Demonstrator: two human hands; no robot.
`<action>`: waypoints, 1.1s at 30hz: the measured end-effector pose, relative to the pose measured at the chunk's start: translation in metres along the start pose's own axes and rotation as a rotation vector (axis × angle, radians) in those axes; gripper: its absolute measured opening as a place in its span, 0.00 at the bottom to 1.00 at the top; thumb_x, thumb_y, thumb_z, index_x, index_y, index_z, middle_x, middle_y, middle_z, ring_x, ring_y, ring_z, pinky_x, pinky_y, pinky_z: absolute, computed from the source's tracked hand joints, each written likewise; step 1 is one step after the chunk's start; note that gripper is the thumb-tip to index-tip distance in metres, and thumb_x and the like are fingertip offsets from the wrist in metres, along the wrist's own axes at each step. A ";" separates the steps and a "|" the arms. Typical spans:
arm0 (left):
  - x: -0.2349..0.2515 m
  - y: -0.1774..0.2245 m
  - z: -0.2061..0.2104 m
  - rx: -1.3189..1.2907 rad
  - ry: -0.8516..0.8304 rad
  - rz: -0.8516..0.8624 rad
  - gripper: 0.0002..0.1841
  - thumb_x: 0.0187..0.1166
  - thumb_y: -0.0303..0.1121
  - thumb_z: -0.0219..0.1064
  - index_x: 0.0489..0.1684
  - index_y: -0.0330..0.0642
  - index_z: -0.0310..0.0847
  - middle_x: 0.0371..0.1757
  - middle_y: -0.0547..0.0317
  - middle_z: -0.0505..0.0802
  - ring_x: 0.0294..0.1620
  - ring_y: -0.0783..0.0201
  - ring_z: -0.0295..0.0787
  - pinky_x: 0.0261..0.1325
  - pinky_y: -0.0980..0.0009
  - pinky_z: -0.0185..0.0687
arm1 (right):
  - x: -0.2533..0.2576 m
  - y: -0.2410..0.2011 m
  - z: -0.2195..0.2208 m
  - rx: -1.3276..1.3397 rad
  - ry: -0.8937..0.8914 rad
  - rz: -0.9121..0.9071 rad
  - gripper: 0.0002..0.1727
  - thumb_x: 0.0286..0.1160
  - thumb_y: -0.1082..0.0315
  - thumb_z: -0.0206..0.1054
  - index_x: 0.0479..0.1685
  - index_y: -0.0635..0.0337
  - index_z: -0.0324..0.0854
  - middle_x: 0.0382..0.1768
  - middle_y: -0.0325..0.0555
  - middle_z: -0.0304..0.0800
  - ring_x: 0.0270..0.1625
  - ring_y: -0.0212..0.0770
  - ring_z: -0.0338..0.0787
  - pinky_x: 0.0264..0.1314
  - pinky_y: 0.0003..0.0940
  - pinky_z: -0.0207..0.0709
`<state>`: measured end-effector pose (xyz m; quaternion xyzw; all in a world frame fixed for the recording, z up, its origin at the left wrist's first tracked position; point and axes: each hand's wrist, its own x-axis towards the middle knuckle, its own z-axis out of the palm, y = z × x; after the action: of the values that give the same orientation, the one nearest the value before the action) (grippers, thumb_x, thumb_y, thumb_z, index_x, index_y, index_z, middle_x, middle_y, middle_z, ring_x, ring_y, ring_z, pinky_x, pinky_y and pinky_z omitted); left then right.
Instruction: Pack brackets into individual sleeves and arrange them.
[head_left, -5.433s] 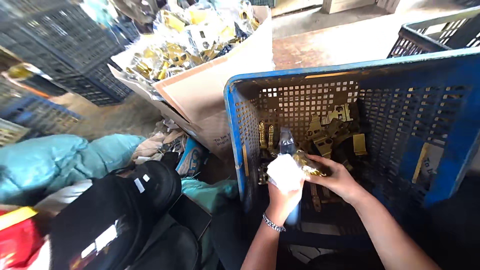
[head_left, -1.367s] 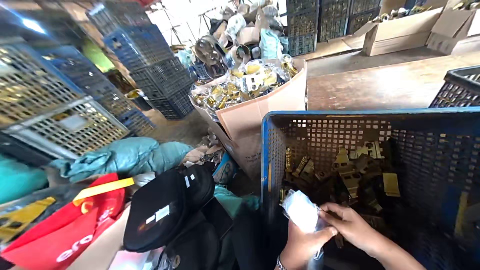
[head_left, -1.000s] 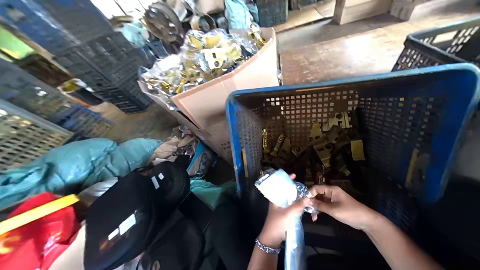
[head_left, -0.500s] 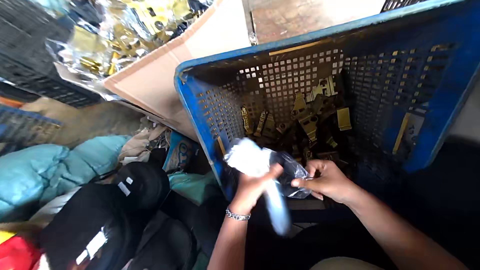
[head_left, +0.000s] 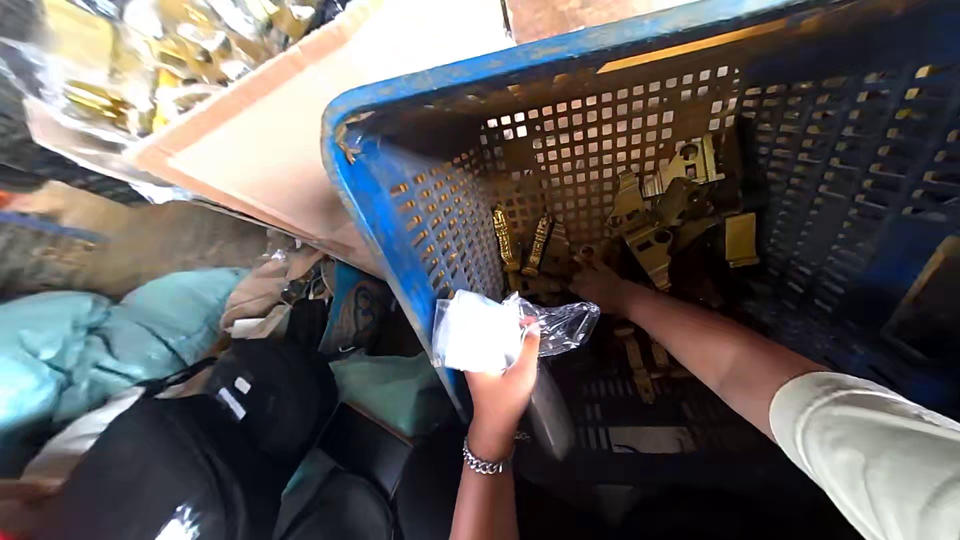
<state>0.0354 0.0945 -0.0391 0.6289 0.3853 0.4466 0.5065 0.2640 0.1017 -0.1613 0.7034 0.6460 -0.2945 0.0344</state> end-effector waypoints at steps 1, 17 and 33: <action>0.001 0.002 0.001 -0.007 0.017 -0.012 0.23 0.61 0.19 0.75 0.55 0.22 0.74 0.41 0.62 0.93 0.45 0.78 0.92 0.55 0.78 0.89 | -0.002 0.002 0.005 0.007 0.029 -0.024 0.24 0.76 0.80 0.66 0.74 0.70 0.77 0.74 0.70 0.77 0.82 0.71 0.69 0.88 0.69 0.49; -0.031 0.004 0.013 0.077 0.011 -0.091 0.30 0.58 0.22 0.78 0.62 0.21 0.72 0.46 0.51 0.90 0.49 0.75 0.88 0.58 0.78 0.84 | -0.214 -0.060 -0.011 1.813 0.435 -0.289 0.35 0.61 0.48 0.80 0.67 0.52 0.73 0.34 0.37 0.90 0.23 0.30 0.86 0.24 0.23 0.81; -0.088 0.027 0.019 0.141 -0.196 -0.059 0.29 0.63 0.25 0.80 0.61 0.15 0.75 0.50 0.43 0.92 0.54 0.72 0.90 0.63 0.75 0.84 | -0.208 -0.104 -0.006 0.473 0.292 0.071 0.37 0.85 0.60 0.63 0.86 0.72 0.53 0.77 0.71 0.73 0.72 0.64 0.83 0.76 0.56 0.74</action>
<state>0.0275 0.0014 -0.0293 0.6919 0.3827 0.3398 0.5093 0.1712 -0.0640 -0.0261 0.7492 0.5322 -0.3311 -0.2139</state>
